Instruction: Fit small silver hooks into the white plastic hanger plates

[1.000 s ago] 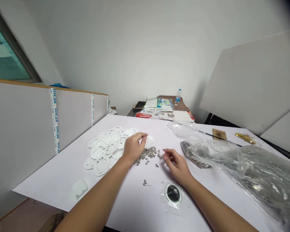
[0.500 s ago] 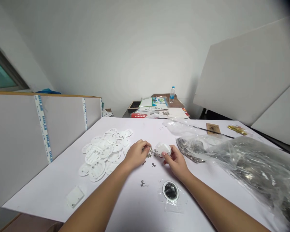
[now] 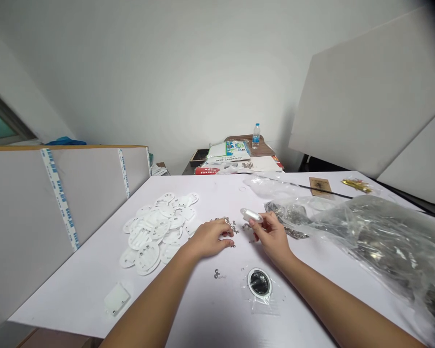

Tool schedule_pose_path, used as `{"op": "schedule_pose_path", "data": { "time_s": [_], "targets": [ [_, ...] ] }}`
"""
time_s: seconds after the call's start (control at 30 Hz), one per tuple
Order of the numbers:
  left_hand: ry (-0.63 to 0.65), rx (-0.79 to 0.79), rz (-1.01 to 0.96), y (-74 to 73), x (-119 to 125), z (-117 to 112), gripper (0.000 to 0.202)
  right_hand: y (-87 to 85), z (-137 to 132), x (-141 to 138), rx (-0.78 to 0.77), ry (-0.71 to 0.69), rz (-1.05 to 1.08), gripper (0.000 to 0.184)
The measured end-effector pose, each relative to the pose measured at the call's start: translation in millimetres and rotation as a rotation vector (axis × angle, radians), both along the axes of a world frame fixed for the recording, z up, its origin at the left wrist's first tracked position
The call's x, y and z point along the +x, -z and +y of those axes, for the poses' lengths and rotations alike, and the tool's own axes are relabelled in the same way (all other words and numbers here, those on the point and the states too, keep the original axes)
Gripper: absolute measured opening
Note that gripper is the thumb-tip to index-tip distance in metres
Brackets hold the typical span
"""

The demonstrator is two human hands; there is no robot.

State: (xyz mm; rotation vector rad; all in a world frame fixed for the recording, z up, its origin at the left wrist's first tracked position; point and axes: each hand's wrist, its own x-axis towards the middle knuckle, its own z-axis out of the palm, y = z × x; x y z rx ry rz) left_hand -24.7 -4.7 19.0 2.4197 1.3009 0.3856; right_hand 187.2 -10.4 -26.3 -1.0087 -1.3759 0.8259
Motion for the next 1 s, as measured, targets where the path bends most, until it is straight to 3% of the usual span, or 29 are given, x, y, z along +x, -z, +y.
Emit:
{"op": "schedule_pose_path", "data": {
  "time_s": [0.13, 0.33, 0.57, 0.8, 0.93, 1.0],
  "targets": [
    [0.049, -0.032, 0.021, 2.4, -1, 3, 0.015, -4.6, -5, 3, -0.064, -0.06, 0.029, 0.027],
    [0.109, -0.018, 0.035, 3.6, 4, 2, 0.011, 1.9, -5, 0, -0.069, -0.138, 0.088, 0.024],
    [0.063, 0.024, 0.067, 7.4, 6, 0, 0.014, 2.1, -2, 5, -0.102, -0.187, 0.125, 0.036],
    [-0.01, 0.127, 0.016, 8.4, 23, -5, 0.02, 1.5, 3, 8, -0.1, -0.136, 0.243, 0.037],
    [0.037, 0.184, 0.05, 13.6, 41, -9, 0.027, 3.5, 7, 9, -0.096, -0.035, 0.191, 0.031],
    [-0.003, 0.227, 0.103, 15.6, 46, -7, 0.031, 4.6, 9, 9, -0.106, 0.002, 0.169, 0.029]
  ]
}}
